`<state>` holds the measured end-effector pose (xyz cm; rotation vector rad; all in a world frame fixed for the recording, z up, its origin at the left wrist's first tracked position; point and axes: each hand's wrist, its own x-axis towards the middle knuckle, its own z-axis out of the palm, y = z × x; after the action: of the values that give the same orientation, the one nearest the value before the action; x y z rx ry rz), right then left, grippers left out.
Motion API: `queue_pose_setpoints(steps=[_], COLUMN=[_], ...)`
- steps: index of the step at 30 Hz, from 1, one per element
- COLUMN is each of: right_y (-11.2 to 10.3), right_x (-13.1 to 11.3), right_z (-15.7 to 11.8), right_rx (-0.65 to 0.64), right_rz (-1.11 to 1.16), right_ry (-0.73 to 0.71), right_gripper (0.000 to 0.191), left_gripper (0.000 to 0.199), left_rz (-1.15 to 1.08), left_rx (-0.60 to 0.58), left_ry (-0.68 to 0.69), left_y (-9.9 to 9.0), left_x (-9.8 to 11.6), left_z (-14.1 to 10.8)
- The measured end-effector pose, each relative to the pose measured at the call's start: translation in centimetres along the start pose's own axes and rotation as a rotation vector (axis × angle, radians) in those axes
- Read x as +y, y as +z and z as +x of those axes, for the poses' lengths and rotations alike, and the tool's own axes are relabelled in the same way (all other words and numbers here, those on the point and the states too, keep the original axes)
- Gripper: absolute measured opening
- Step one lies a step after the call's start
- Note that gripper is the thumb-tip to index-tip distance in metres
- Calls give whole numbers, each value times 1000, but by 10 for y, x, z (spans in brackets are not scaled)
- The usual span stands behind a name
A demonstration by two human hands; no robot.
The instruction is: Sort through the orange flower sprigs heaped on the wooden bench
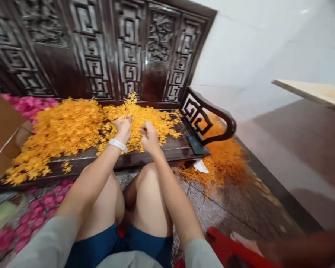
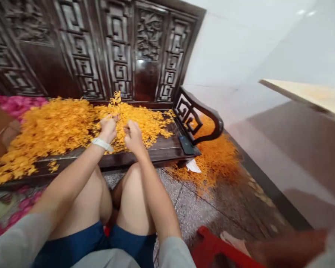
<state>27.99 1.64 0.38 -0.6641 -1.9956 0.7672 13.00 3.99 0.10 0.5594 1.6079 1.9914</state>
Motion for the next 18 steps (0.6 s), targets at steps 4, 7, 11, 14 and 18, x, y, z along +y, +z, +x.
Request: queue_pose_setpoints(steps=[4,7,11,14,18], right_y=[3,7,12,10,3], right_x=[-5,9,57,79,75], right_z=[-18,0,36,38,33], right_rx=[53,109,169,135,132], right_rz=[237,375,366,274,215], right_ry=[15,160,427,555,627], right_gripper=[17,37,92,101,107], left_gripper=[12,11,13,12,18], left_rz=[-146,-170,-50,145,295], left_rx=[106,-67,-247,-320,-398], left_ry=[-38,-35,57,146,227], left_y=[-49,-72,-86,-86,-80], left_x=[-5,-10,-12,-10,-11], left_z=[57,67,59,51,38])
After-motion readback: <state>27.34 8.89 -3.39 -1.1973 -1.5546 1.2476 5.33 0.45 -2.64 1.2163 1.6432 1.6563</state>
